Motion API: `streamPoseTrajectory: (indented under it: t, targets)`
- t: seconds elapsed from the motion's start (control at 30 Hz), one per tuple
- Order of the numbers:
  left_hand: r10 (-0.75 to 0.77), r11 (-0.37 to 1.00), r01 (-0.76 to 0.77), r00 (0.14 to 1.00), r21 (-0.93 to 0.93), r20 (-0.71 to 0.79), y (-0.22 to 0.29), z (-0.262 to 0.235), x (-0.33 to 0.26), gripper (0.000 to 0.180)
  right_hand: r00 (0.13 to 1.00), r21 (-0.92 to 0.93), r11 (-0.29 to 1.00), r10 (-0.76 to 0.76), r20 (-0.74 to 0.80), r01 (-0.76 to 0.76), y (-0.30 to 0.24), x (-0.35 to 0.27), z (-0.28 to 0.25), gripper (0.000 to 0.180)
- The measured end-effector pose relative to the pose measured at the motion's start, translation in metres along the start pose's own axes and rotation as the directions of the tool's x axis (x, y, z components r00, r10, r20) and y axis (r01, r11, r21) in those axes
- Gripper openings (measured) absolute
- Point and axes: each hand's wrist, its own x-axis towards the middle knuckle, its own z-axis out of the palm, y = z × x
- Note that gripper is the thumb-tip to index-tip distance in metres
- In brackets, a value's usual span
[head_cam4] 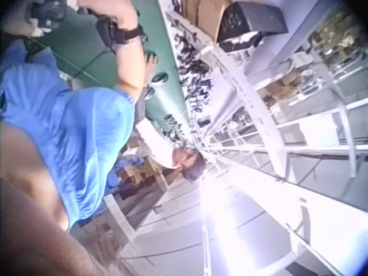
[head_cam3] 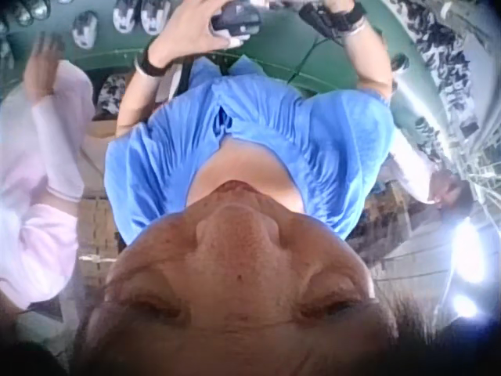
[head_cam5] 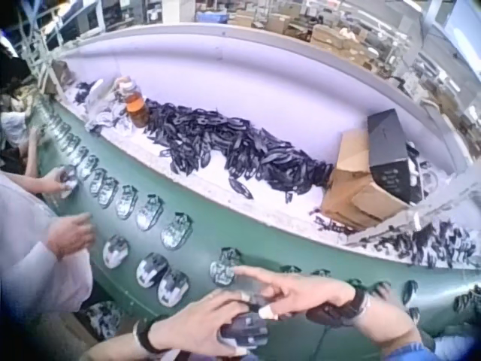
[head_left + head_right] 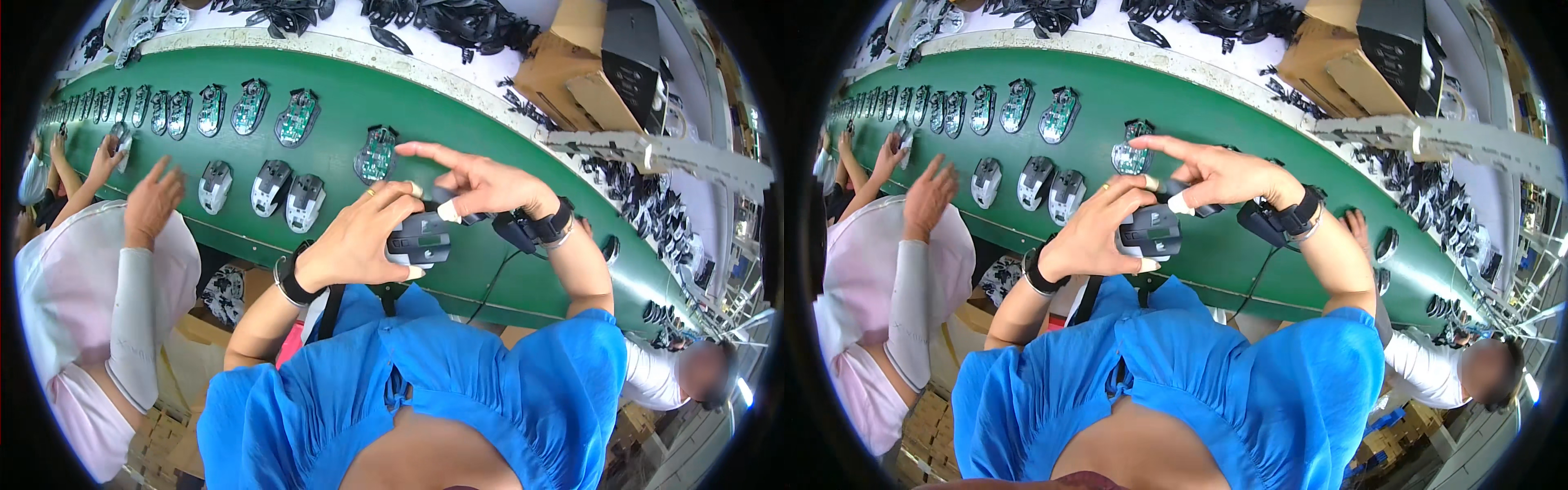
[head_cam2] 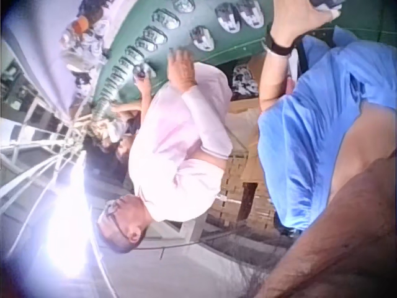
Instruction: The person assembles computer mice on a factory assembly line. They pick up white mouse shells and black mouse shells from a cardboard box, place them on a green workbench, and snap the two halves together. The person then places the assembled mice in a row on the bench.
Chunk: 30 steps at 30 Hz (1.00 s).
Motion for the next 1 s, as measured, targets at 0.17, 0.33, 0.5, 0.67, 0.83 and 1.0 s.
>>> streamPoseTrajectory:
  t: [0.17, 0.33, 0.5, 0.67, 0.83, 1.0]
  targets:
    - [-0.06, 0.963, 0.055, 0.998, -0.262, -0.01, 0.018, 0.015, -0.028, 0.068, 0.958, 0.427, 0.863, -0.195, -0.212, 0.27, 0.031, -0.024, 0.036, 0.069]
    - [-0.346, 0.808, 0.199, 0.922, -0.555, -0.174, 0.033, 0.055, -0.039, 0.07, 0.729, 0.562, 0.583, -0.079, -0.679, 0.587, 0.074, -0.022, 0.119, 0.044]
    - [-0.125, 0.978, 0.066, 0.945, -0.197, -0.301, 0.036, 0.068, -0.043, 0.072, 0.709, 0.753, 0.121, 0.269, -0.652, 0.647, 0.093, -0.01, 0.15, 0.022]
    - [-0.479, 0.445, 0.075, 0.862, -0.892, -0.166, 0.027, 0.066, -0.045, 0.033, 0.457, 0.476, 0.271, 0.131, -0.88, 0.837, 0.102, -0.05, 0.142, 0.011]
    - [-0.48, 0.51, 0.092, 0.856, -0.855, -0.194, 0.02, 0.075, -0.033, 0.038, 0.531, 0.365, 0.735, 0.009, -0.848, 0.571, 0.054, -0.065, 0.162, 0.013]
    - [-0.48, 0.556, 0.103, 0.85, -0.825, -0.218, 0.027, 0.075, -0.022, 0.036, 0.602, 0.226, 0.885, -0.073, -0.795, 0.406, 0.027, -0.051, 0.155, 0.01]
